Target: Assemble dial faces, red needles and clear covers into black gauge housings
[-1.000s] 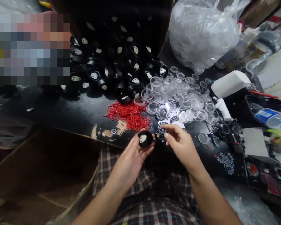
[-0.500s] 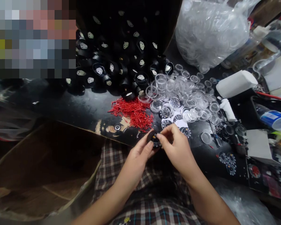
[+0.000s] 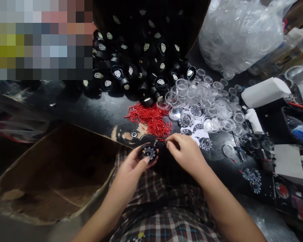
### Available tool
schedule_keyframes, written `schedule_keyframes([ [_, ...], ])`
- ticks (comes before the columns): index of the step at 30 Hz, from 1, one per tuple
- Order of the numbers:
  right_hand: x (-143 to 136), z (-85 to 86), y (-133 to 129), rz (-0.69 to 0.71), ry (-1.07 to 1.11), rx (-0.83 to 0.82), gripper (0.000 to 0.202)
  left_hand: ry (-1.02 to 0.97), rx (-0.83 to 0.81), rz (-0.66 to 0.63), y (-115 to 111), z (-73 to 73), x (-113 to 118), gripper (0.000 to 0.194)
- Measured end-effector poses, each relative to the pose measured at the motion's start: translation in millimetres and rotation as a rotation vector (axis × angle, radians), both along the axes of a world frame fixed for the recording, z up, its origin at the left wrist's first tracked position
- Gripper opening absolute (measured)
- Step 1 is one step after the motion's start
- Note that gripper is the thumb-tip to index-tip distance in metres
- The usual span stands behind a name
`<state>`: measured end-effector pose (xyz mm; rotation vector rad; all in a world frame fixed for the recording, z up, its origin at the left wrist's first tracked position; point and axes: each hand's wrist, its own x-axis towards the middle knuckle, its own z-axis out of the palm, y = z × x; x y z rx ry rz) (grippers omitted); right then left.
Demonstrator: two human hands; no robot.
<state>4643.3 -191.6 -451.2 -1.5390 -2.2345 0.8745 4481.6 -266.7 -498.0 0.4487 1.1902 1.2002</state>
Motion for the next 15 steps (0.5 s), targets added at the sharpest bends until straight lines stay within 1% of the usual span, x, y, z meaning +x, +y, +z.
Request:
schedule_keyframes([
  [2,-8.8,-2.8,8.2,0.039,-0.244,0.126,0.013,-0.03,-0.009,0.068,1.2,4.8,-1.9,0.037],
  [3,-13.8,-4.3,11.2,0.063,-0.323,0.172,0.013,-0.045,-0.004,0.105,2.2,6.9,-1.7,0.036],
  [6,-28.3,-9.4,17.0,0.103,-0.426,0.267,0.017,-0.086,0.021,0.195,6.9,9.7,0.4,0.034],
  [9,-38.3,-14.5,20.6,0.1,-0.469,0.283,0.016,-0.141,0.021,0.215,11.1,8.0,2.1,0.035],
  [11,-40.1,-15.7,21.3,0.1,-0.453,0.279,0.016,-0.166,0.011,0.224,12.1,7.5,3.8,0.036],
  [13,-35.7,-14.9,20.3,0.111,-0.399,0.287,0.017,-0.145,-0.003,0.249,12.8,8.7,6.3,0.034],
  [15,-22.1,-13.3,17.5,0.103,-0.332,0.268,0.016,-0.099,-0.025,0.261,15.4,10.2,8.6,0.029],
])
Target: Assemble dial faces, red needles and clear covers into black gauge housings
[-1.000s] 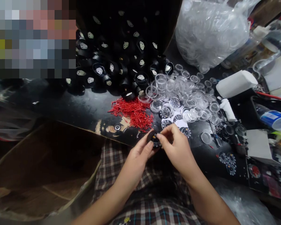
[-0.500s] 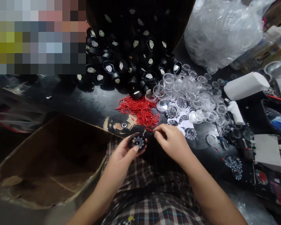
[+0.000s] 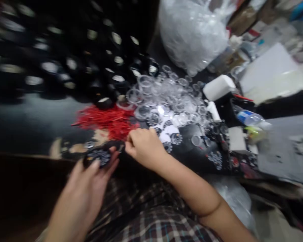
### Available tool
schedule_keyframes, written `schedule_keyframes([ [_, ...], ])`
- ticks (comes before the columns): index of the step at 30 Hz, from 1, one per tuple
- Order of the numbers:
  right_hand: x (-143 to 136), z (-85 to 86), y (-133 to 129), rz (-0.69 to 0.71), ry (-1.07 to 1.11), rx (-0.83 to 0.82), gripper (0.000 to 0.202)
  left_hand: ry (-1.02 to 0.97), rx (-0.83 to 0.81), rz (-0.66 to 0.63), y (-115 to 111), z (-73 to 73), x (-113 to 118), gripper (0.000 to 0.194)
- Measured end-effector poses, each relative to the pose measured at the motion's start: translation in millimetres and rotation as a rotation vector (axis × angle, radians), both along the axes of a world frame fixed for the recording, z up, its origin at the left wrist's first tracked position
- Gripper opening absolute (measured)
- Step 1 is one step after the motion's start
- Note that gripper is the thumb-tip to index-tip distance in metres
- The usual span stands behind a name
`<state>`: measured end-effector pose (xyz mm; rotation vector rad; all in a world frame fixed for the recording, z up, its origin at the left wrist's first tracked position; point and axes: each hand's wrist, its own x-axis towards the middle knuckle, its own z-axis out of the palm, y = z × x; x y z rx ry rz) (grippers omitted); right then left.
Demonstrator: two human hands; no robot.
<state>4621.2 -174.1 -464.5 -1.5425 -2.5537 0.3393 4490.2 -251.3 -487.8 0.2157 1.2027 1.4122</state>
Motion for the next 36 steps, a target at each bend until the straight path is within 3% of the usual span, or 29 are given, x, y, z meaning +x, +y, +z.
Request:
schedule_keyframes([
  [4,64.5,9.6,-23.1,-0.164,0.149,-0.145,0.013,0.019,-0.077,-0.059,8.1,0.5,1.4,0.017],
  [7,135.6,22.4,-55.2,-0.443,0.175,-0.171,0.014,0.018,-0.092,-0.069,7.3,-0.2,1.3,0.013],
  [9,174.1,25.8,-69.6,-0.593,0.101,-0.177,0.015,0.019,-0.085,-0.058,4.3,-1.3,2.7,0.02],
  [11,187.2,23.0,-72.1,-0.637,0.023,-0.145,0.017,0.004,-0.064,-0.046,2.5,-3.1,4.8,0.03],
  [13,167.5,18.8,-64.9,-0.536,0.116,-0.068,0.016,-0.015,-0.012,-0.06,2.3,-4.8,5.7,0.031],
  [16,98.0,17.2,-45.3,-0.21,0.294,-0.158,0.014,0.004,0.044,-0.078,0.9,-3.8,1.4,0.028],
  [18,53.0,16.3,-30.2,-0.083,0.188,-0.179,0.015,0.033,0.042,-0.066,-3.1,-0.9,-4.1,0.028],
  [21,17.2,11.5,-11.3,-0.074,-0.053,-0.102,0.016,0.034,0.023,-0.059,-11.2,1.9,-9.6,0.027],
  [24,11.8,7.9,-2.3,-0.088,-0.201,-0.074,0.018,-0.033,0.001,-0.09,-15.3,1.2,-5.9,0.029],
  [27,16.4,8.3,-2.5,-0.107,-0.2,-0.104,0.017,-0.131,-0.009,-0.109,-12.3,0.6,4.0,0.03],
  [33,29.1,10.6,-16.8,-0.223,0.282,-0.278,0.011,-0.419,-0.027,-0.232,1.0,6.3,20.0,0.024],
  [36,32.7,11.6,-23.6,-0.213,0.404,-0.257,0.012,-0.362,0.043,-0.216,1.7,6.0,25.3,0.023],
])
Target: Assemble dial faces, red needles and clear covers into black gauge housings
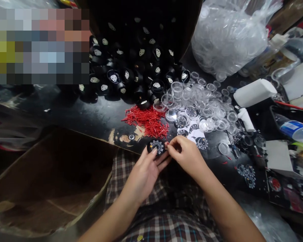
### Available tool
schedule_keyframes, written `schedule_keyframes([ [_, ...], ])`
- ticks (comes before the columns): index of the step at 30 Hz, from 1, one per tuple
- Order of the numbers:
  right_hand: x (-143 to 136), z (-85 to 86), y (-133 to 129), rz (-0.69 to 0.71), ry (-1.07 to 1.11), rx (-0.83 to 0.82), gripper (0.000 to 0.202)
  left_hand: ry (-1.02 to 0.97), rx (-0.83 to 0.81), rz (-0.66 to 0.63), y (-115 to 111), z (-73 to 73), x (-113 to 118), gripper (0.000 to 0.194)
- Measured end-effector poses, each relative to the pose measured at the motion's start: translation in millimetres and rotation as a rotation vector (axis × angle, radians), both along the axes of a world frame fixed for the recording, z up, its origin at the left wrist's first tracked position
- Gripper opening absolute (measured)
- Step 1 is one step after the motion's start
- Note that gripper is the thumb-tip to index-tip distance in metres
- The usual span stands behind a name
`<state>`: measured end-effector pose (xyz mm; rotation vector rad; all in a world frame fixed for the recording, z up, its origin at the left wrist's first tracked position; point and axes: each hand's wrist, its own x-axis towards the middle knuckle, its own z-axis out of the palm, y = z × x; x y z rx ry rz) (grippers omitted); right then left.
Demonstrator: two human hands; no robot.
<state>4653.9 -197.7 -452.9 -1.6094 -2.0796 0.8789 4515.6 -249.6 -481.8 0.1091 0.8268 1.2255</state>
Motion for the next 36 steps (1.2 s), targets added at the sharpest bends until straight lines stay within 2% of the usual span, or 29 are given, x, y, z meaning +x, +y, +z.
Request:
schedule_keyframes([
  [3,2.4,2.2,-4.2,0.031,0.009,0.075,0.009,0.2,0.082,0.053,-3.8,-3.8,2.1,0.029],
  [6,5.9,6.7,-7.8,0.048,-0.013,0.103,0.008,0.323,0.138,0.014,-6.4,-5.9,-0.4,0.034],
  [9,9.0,13.4,-12.4,0.066,0.041,0.104,0.009,0.338,0.153,0.02,-3.1,-3.6,-3.9,0.039],
  [12,8.0,18.8,-17.2,0.073,0.191,0.081,0.009,0.383,0.123,0.056,2.2,-1.9,-2.3,0.042],
  [14,5.5,19.9,-19.7,0.062,0.231,0.07,0.01,0.426,0.117,0.006,3.3,-3.5,1.7,0.038],
  [18,2.7,19.2,-21.3,0.043,0.161,0.057,0.012,0.476,0.182,-0.078,0.1,-7.6,8.6,0.031],
  [23,4.6,21.9,-21.3,0.071,0.126,0.065,0.013,0.532,0.254,-0.074,-3.0,-2.6,7.1,0.031],
  [31,7.9,25.3,-28.1,0.053,0.255,0.05,0.014,0.523,0.292,-0.076,-6.8,5.1,1.7,0.027],
  [36,7.0,29.8,-31.7,0.051,0.196,0.028,0.016,0.677,0.3,-0.051,-6.1,12.2,2.8,0.022],
])
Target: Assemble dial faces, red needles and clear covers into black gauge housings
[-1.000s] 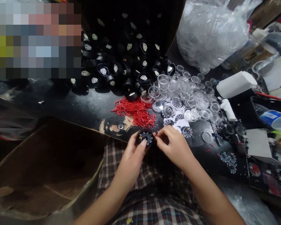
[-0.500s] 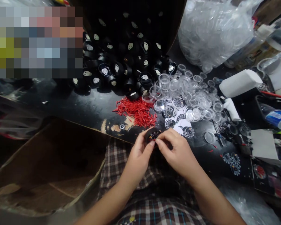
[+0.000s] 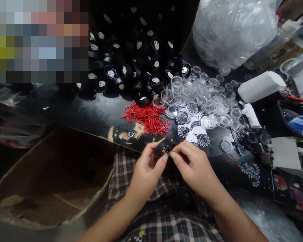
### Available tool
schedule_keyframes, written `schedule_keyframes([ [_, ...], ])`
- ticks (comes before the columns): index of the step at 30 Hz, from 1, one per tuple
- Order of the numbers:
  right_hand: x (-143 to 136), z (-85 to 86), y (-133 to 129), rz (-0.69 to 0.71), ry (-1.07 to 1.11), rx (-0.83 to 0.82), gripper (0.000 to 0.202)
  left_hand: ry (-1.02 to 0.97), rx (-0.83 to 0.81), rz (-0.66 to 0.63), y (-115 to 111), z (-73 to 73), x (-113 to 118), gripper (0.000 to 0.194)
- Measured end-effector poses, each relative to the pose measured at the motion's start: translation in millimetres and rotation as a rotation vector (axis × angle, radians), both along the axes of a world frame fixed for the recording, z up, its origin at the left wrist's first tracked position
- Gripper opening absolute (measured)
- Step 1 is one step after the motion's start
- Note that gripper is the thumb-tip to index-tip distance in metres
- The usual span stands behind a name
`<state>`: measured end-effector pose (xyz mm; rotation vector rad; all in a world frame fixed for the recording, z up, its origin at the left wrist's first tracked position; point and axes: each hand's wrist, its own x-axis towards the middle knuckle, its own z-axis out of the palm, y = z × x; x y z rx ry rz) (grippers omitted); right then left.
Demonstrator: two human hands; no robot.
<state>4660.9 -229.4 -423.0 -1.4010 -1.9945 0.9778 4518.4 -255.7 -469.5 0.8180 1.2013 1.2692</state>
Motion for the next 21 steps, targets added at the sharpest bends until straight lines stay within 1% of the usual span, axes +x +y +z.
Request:
schedule_keyframes([
  [4,-3.3,1.3,-5.5,-0.033,0.003,-0.017,0.018,0.133,0.041,0.011,-3.6,3.5,-1.6,0.023],
  [8,-5.4,0.5,-9.4,-0.054,0.026,-0.019,0.018,0.217,0.032,0.018,-7.7,5.8,-5.2,0.026],
  [11,-3.9,1.2,-7.5,-0.062,0.003,-0.061,0.021,0.178,-0.014,0.004,-5.3,3.8,-7.1,0.025],
  [13,-1.6,2.0,-4.4,-0.049,-0.038,-0.063,0.026,0.056,-0.074,-0.041,-1.8,-0.3,-7.9,0.025],
  [15,0.8,2.0,-1.1,-0.026,-0.077,0.011,0.022,-0.097,-0.145,-0.092,1.2,-5.7,-8.5,0.03],
  [17,2.5,0.3,1.8,0.019,-0.123,0.138,0.009,-0.189,-0.194,-0.125,2.5,-11.1,-9.5,0.039],
  [18,2.9,-1.2,3.1,0.047,-0.158,0.197,0.007,-0.202,-0.205,-0.134,2.4,-13.4,-10.1,0.042],
  [21,2.1,-6.7,6.3,0.127,-0.312,0.323,0.013,-0.18,-0.218,-0.12,0.3,-16.8,-11.5,0.044],
])
